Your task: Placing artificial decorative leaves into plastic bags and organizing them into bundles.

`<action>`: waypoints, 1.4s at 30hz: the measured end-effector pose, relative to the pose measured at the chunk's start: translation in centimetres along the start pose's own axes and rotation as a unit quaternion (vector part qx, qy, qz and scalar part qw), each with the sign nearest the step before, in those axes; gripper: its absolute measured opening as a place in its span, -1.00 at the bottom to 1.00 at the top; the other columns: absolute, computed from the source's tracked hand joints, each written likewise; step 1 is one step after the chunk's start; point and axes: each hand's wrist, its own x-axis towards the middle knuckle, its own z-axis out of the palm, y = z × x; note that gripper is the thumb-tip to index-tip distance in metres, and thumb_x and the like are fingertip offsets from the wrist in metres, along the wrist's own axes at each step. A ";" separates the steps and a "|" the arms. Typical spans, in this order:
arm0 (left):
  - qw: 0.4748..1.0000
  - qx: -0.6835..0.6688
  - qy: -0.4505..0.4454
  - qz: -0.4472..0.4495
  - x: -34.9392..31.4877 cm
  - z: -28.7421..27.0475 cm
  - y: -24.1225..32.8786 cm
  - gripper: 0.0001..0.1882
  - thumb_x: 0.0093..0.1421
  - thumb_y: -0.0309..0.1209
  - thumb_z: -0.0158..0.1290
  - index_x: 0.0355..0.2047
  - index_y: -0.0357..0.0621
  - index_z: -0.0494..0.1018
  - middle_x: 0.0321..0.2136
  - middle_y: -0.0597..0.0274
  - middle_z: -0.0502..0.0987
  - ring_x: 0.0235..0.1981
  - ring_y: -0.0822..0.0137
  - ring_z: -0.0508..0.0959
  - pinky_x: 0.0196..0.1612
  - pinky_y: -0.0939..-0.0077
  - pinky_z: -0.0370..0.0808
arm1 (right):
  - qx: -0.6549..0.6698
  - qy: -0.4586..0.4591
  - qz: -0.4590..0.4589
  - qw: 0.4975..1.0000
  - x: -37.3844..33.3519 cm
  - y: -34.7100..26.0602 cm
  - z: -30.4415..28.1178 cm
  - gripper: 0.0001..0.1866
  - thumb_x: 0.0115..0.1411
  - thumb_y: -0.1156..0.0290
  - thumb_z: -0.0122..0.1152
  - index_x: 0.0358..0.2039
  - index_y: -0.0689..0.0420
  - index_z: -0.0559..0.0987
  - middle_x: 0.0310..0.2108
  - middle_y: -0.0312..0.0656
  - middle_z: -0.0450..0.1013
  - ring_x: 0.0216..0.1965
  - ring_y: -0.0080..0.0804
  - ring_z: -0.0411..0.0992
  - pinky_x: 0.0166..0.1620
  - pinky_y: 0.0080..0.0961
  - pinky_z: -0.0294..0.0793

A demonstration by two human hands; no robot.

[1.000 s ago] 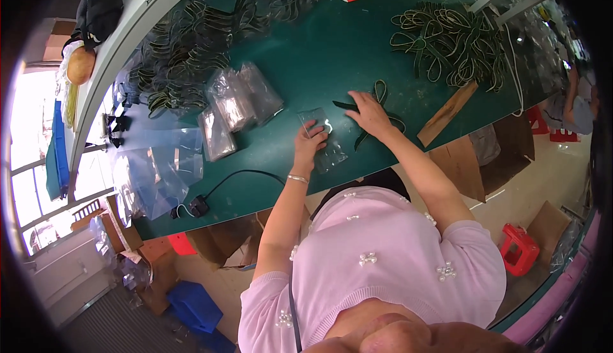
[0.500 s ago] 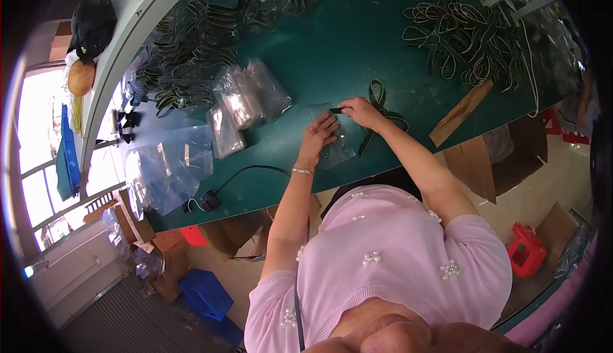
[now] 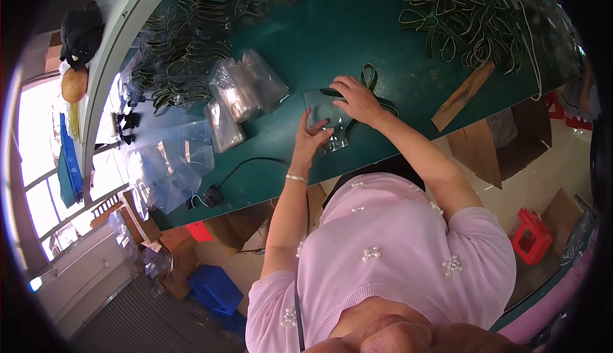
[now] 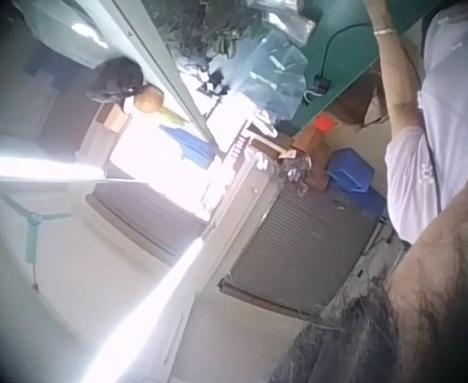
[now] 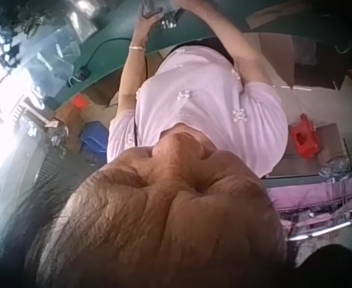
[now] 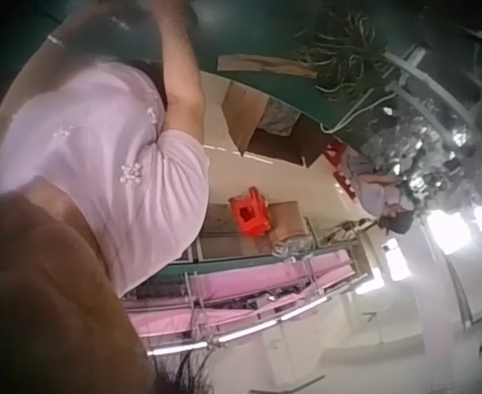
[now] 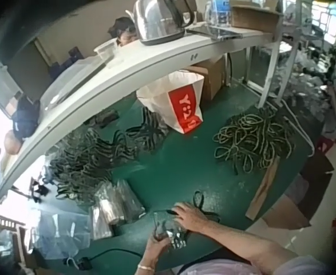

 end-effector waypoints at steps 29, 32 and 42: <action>1.000 -0.018 0.012 0.016 1.1 2.5 -2.1 -0.10 -0.04 -0.82 -0.01 0.31 -0.04 -0.02 -0.08 -0.07 0.47 -0.38 0.17 0.64 -0.37 0.42 0.65 | -0.109 -0.103 0.129 0.980 -3.7 -0.2 -4.6 -0.57 0.07 0.51 0.20 0.00 0.20 0.41 0.13 -0.01 0.26 -0.01 0.04 0.34 0.01 -0.15 0.36; 0.999 -0.043 0.003 0.006 0.6 3.3 -1.6 -0.12 -0.04 -0.83 -0.02 0.29 -0.04 0.01 -0.09 -0.06 0.47 -0.40 0.20 0.64 -0.41 0.44 0.65 | -0.063 -0.005 0.216 0.974 -5.5 3.1 -3.1 -0.43 0.12 0.41 0.21 0.12 0.28 0.28 0.05 0.16 0.30 0.07 0.13 0.26 0.07 -0.08 0.28; 0.996 0.038 0.079 0.007 0.1 2.8 -0.4 -0.19 0.05 -0.54 0.22 0.27 -0.06 0.08 -0.06 0.03 0.46 -0.31 0.34 0.55 -0.37 0.53 0.55 | -0.229 0.194 0.074 0.951 6.1 9.4 -23.9 -0.54 0.02 0.49 0.26 -0.02 0.23 0.43 -0.02 0.01 0.40 0.05 -0.01 0.33 0.11 -0.23 0.34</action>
